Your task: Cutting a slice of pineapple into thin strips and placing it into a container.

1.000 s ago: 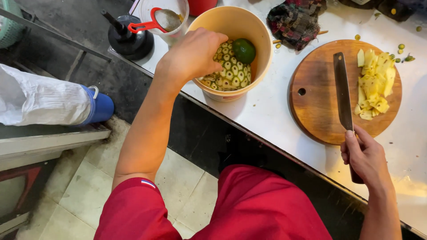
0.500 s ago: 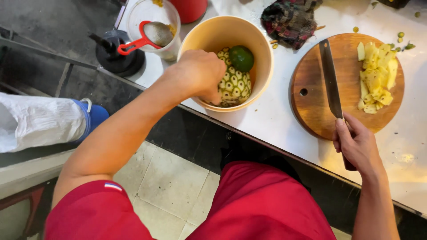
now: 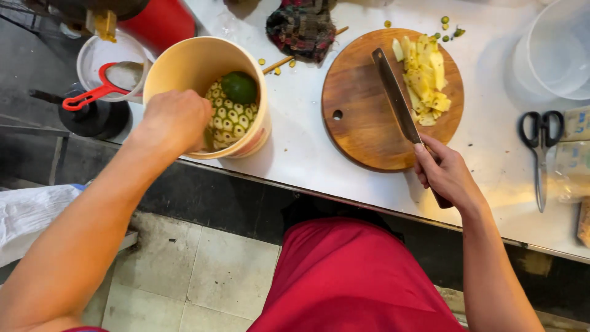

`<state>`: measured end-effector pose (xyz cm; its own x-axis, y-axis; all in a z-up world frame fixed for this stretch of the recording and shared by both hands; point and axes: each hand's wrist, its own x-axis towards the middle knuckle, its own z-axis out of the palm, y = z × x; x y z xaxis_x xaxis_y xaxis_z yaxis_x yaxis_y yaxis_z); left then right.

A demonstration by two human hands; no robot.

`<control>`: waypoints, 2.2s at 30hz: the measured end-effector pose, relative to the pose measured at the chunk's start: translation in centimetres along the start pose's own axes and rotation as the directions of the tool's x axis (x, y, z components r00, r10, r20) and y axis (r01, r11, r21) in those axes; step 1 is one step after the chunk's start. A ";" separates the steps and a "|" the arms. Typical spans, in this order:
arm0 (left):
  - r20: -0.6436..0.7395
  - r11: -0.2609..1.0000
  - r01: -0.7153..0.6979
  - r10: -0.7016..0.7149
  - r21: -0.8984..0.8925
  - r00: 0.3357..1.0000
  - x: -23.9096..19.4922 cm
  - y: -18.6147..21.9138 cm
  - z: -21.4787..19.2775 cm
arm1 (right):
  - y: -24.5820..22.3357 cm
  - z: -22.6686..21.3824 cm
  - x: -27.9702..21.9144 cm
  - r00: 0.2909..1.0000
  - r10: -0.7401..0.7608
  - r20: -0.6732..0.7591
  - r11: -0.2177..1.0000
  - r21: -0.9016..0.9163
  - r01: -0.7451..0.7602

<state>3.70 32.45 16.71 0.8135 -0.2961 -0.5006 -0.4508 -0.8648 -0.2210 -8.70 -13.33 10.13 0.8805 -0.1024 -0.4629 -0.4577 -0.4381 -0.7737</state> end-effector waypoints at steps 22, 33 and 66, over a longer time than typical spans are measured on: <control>-0.682 0.735 -0.288 -0.310 -0.614 0.662 7.4 27.4 -1.8 | 3.5 -2.2 -1.8 0.979 0.062 0.195 0.901 0.411 -0.139; -0.631 0.448 -0.446 -0.514 -0.775 0.580 11.4 30.1 0.9 | 2.8 3.3 -4.7 0.995 0.100 0.014 0.921 0.377 -0.098; -0.710 0.702 -0.419 -0.175 -0.576 0.682 12.1 29.9 0.1 | 1.7 5.1 -5.0 0.977 -0.100 -0.187 0.962 -0.268 0.048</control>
<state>-0.04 3.03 3.97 0.8949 -0.3381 0.2912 -0.4454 -0.7167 0.5367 -14.53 -8.99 8.96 0.9294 -0.2230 -0.2941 -0.3656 -0.6654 -0.6508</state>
